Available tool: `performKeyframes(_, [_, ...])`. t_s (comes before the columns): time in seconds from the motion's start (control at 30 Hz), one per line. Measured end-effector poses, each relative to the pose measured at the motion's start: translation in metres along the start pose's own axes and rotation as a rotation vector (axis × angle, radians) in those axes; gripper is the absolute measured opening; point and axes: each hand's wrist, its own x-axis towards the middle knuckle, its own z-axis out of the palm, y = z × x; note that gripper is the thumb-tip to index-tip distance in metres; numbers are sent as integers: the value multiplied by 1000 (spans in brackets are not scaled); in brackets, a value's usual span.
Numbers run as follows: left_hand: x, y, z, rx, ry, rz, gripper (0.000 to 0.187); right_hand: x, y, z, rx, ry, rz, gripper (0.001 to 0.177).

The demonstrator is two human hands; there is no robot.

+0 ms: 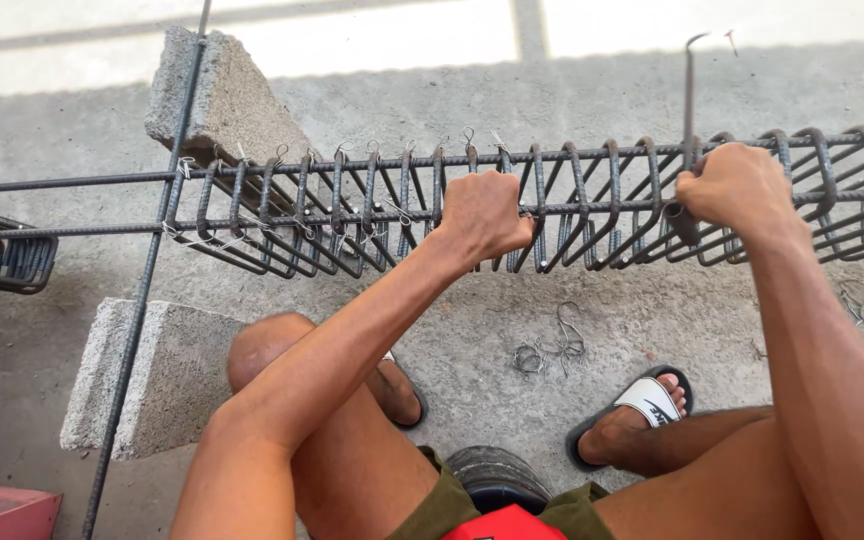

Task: Tying wire around rebar intersections using a rebar tying hook

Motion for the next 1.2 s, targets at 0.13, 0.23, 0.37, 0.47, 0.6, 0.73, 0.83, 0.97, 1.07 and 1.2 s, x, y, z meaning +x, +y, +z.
performKeyframes(0.13, [3,-3,9,-27,-4,-19,29,-34,-13,-38,230,26,16,29])
performKeyframes(0.23, [5,-1,7,-125,-12,-33,14,-63,-25,-57,487,45,29,27])
performKeyframes(0.37, [8,-4,12,-229,13,-34,11,-92,-26,-59,639,108,-158,24])
performKeyframes(0.47, [14,-5,14,-280,12,-31,14,-102,-18,-55,708,72,-110,27])
performKeyframes(0.6, [23,-8,-5,-178,-216,-47,18,-107,10,-36,684,13,-64,33])
performKeyframes(0.73, [31,0,-43,-133,-418,-79,15,-117,35,-17,765,-205,-46,38])
performKeyframes(0.83, [39,3,-56,-67,-535,-67,15,-142,37,-4,848,-363,-143,44])
performKeyframes(0.97, [48,7,-72,-32,-695,-76,8,-175,22,6,1164,-611,-102,55])
performKeyframes(1.07, [53,9,-78,-12,-743,-69,10,-193,5,9,1361,-735,-54,60])
performKeyframes(1.2, [57,8,-78,-33,-792,-62,10,-205,-9,24,1741,-943,65,57])
